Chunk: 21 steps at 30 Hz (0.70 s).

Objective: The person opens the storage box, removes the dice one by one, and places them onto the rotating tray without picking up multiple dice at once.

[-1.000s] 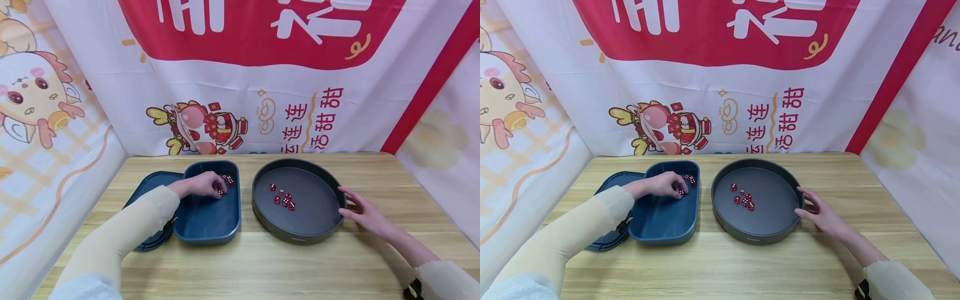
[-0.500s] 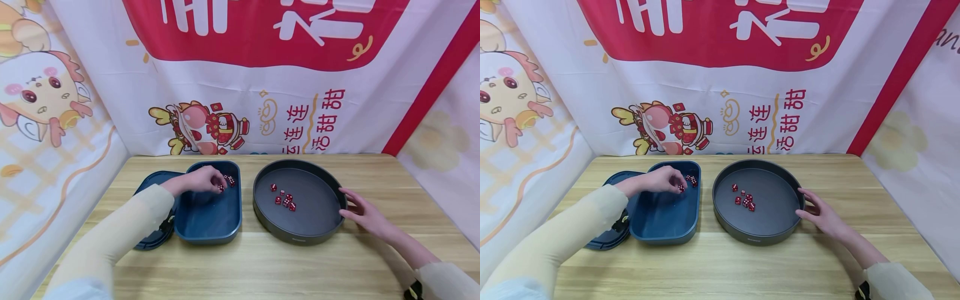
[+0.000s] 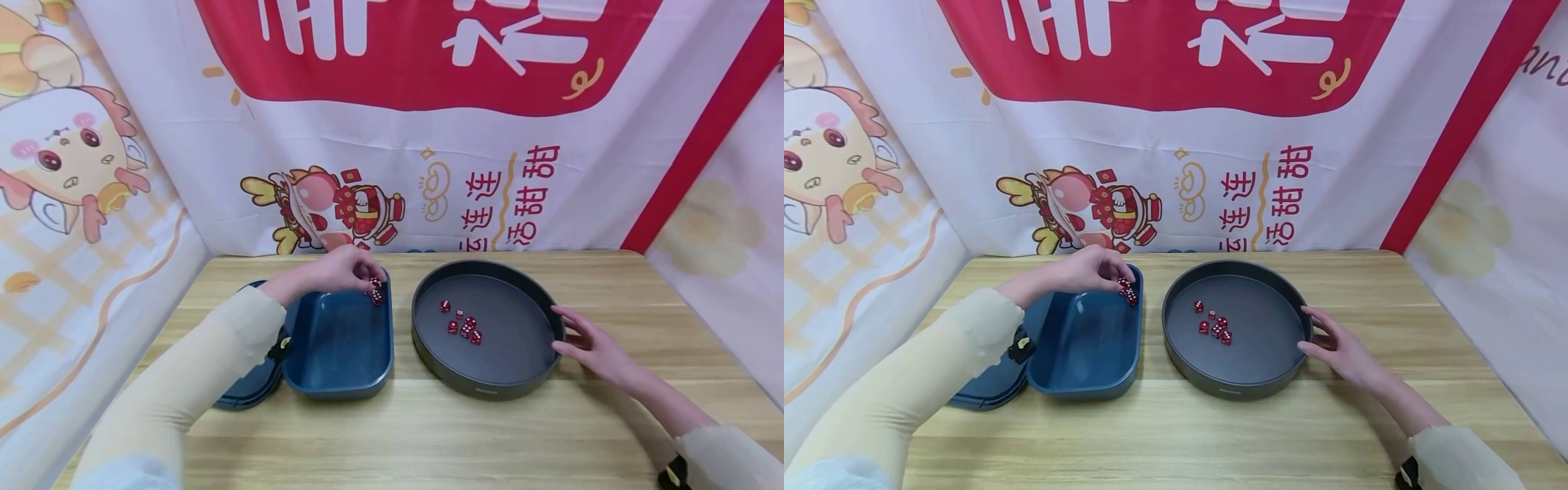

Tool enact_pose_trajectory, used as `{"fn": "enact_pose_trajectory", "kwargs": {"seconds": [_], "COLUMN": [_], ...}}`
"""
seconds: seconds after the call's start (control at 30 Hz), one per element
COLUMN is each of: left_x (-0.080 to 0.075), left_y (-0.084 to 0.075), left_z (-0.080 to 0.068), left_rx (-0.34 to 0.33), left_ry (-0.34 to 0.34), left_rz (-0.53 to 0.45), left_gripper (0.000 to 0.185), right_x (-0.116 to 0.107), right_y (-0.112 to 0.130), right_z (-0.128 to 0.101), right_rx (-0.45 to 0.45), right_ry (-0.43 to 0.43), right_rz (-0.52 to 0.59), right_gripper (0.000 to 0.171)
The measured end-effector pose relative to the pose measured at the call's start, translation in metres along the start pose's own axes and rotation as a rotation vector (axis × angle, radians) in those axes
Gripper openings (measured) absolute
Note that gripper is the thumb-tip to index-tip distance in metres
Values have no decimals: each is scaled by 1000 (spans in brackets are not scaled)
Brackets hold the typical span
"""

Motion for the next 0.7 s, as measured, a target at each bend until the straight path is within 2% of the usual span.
{"fn": "enact_pose_trajectory", "kwargs": {"seconds": [0.17,0.43,0.7], "left_x": [7,34,61], "left_y": [-23,-64,-97], "left_z": [9,31,60], "left_rx": [30,119,114], "left_ry": [44,138,199], "left_rz": [-27,-6,44], "left_gripper": [19,19,20], "right_x": [1,0,1], "right_y": [-1,-3,-3], "right_z": [0,2,1], "right_rx": [0,25,30], "right_ry": [3,7,11], "right_rz": [8,-1,-8], "right_gripper": [64,65,66]}}
Point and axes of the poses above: each hand's wrist, its own z-axis towards the middle knuckle, its own x-axis out of the palm, y = z × x, the point moved 8 cm from there along z, towards the middle knuckle, and after that the axes turned 4 degrees about -x, right-handed, at the moved point
